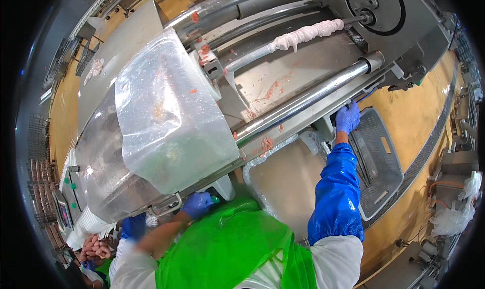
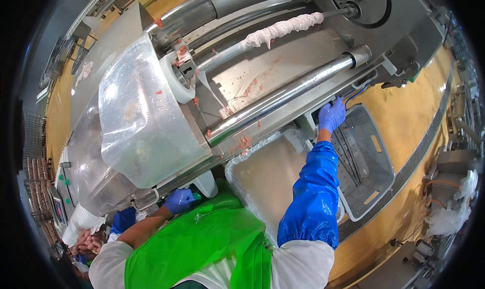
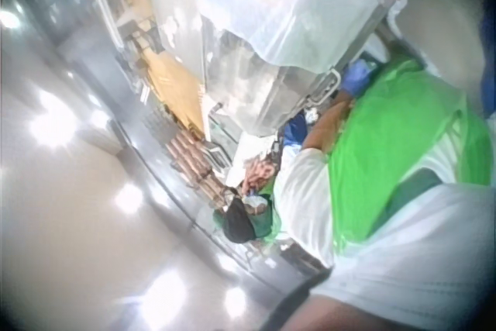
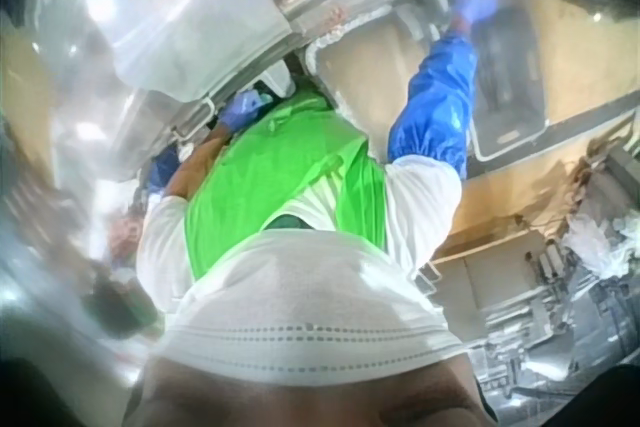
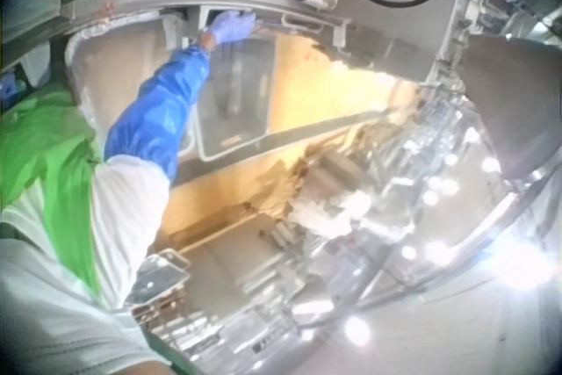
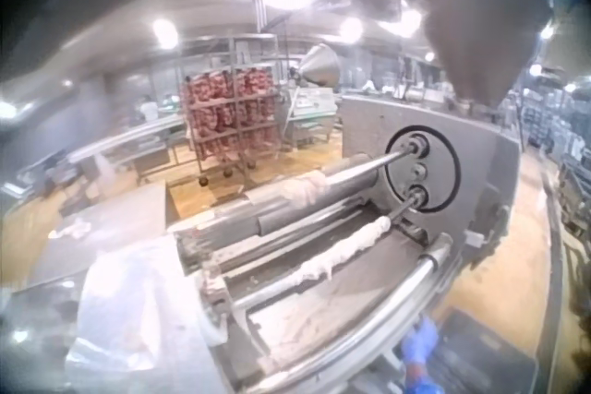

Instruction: The person operates a sausage-making machine, feeding ground meat into the hopper and guiding the casing as it fills. They periodically remove completed sausage links from the machine and place them into a tray.

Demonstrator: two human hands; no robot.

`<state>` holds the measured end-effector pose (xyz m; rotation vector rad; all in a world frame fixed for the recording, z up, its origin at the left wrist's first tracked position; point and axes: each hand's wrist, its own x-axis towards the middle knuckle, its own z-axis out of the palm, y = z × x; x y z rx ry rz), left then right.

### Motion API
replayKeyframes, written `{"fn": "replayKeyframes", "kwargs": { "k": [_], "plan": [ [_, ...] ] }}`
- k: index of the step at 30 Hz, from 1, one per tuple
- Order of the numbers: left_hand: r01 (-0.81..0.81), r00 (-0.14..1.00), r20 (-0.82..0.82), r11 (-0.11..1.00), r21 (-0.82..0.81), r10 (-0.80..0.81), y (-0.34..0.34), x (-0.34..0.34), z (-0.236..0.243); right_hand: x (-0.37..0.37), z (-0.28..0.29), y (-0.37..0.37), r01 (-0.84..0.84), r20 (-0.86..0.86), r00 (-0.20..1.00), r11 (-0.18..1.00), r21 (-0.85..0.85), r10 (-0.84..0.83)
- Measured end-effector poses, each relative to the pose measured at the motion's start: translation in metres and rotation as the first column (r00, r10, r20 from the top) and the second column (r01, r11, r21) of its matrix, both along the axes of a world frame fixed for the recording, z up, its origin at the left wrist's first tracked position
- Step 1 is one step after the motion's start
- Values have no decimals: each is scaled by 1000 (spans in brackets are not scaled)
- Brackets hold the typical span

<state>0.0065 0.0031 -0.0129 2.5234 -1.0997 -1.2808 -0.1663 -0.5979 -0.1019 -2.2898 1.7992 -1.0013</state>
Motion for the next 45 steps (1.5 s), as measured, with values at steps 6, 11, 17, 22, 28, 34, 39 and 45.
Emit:
{"fn": "replayKeyframes", "kwargs": {
  "k": [6,11,17,22,28,34,39,45],
  "plan": [
    [-27,999,15,997,-77,28,6,-1,-9,3,8,2,-9,46,999,998,54,7],
    [-11,999,38,996,-92,14,4,-1,-7,4,14,6,-2,14,1000,994,111,1],
    [17,998,54,996,-86,-12,6,-2,-14,5,15,8,7,-48,999,994,105,-2],
    [126,992,47,982,-138,-121,14,-1,-31,10,44,30,104,-272,961,969,226,-39],
    [-226,932,-345,924,-308,113,8,-2,-14,37,70,146,-389,234,920,793,468,314],
    [23,936,-263,784,-620,-236,-4,7,-10,60,58,247,-698,741,627,597,396,242],
    [-99,828,-528,877,-470,-190,-7,25,-27,59,50,283,-692,746,660,455,561,84],
    [-571,258,-963,816,-84,82,-33,17,-27,61,46,349,-807,880,475,386,447,-25]
  ]
}}
